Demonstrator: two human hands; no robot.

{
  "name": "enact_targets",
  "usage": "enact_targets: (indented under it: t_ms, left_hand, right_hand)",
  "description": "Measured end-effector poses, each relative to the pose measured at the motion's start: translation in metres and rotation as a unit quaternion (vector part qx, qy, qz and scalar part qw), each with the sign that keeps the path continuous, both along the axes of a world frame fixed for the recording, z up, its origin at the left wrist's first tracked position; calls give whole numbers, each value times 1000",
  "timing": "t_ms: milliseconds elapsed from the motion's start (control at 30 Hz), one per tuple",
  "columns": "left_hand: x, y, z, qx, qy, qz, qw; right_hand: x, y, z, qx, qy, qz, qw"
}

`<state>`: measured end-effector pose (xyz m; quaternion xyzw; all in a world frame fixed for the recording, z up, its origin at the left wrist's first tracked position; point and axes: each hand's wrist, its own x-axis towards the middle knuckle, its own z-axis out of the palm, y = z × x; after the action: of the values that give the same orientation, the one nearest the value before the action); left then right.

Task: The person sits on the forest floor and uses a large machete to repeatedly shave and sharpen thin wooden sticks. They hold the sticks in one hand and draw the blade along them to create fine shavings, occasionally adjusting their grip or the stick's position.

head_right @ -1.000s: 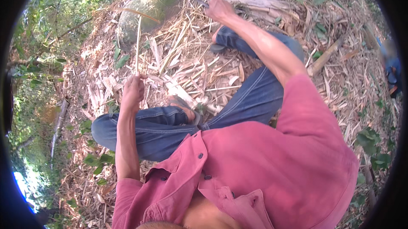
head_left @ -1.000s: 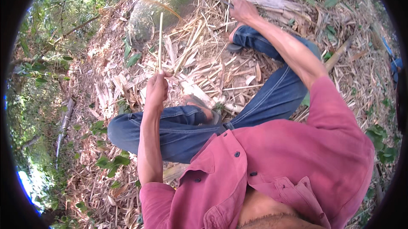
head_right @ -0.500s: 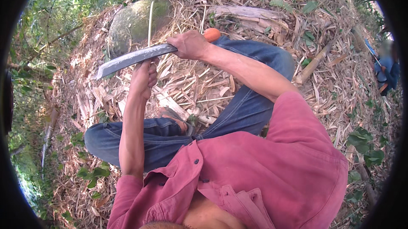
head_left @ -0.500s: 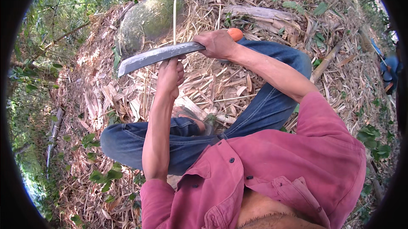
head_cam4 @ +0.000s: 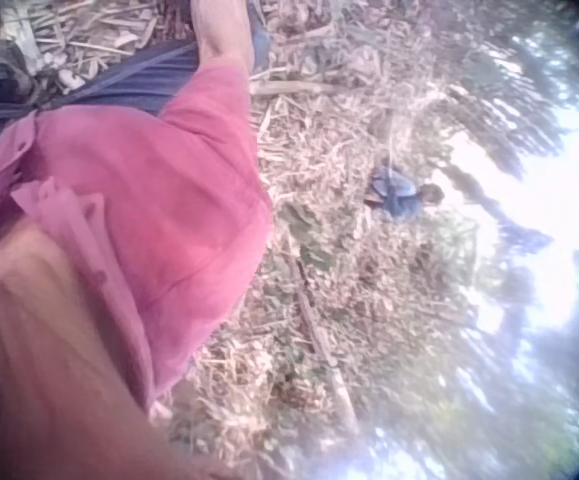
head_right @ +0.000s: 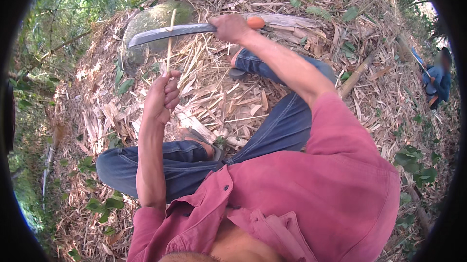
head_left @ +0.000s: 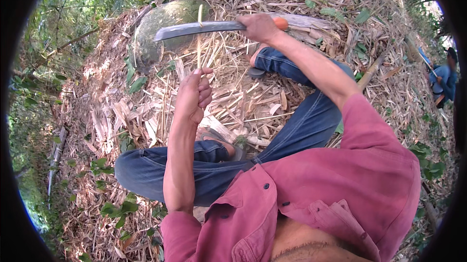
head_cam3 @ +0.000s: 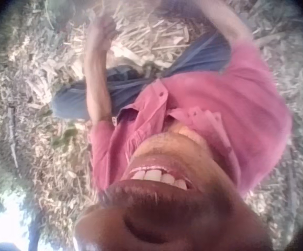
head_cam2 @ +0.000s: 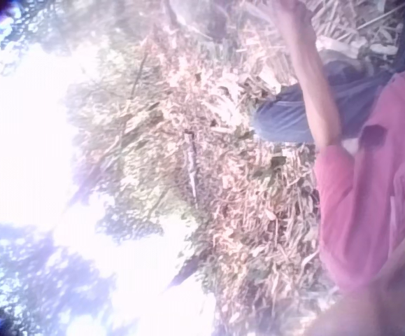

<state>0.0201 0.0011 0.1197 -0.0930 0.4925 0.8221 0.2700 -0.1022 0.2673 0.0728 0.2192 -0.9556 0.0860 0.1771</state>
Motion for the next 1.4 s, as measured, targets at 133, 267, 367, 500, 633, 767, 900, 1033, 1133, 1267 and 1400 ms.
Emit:
enact_targets:
  t_ms: [133,267,367,500,633,767,900,1033,1133,1267,1400]
  left_hand:
    - [0,2,-6,14,-25,5,1000]
    - [32,-6,7,17,-14,-50,999]
    - [19,-18,0,-18,-22,-13,1000]
    - [7,-12,-5,-19,-29,10,999]
    - [13,-7,-5,-36,-12,-2,999]
    - [16,-4,1,-46,0,-7,999]
    - [21,-5,9,-73,30,4,997]
    - [24,-3,13,-85,55,17,995]
    - [22,-3,16,-80,60,23,995]
    - [23,-8,14,-69,64,28,995]
    - [19,-11,7,-67,61,27,996]
  right_hand:
    - [-12,11,9,30,1,-5,1000]
    - [-49,84,12,39,-68,-242,967]
    - [-51,133,26,8,-80,-255,964]
    - [30,80,70,33,-45,-119,991]
    - [78,4,68,66,-72,24,995]
    - [76,-44,39,57,-41,112,991]
    - [70,-54,39,39,-10,144,989]
    - [60,-49,46,55,46,140,987]
    - [53,-47,52,49,69,149,985]
    - [30,-32,51,61,73,108,990]
    - [18,-25,49,82,91,110,986]
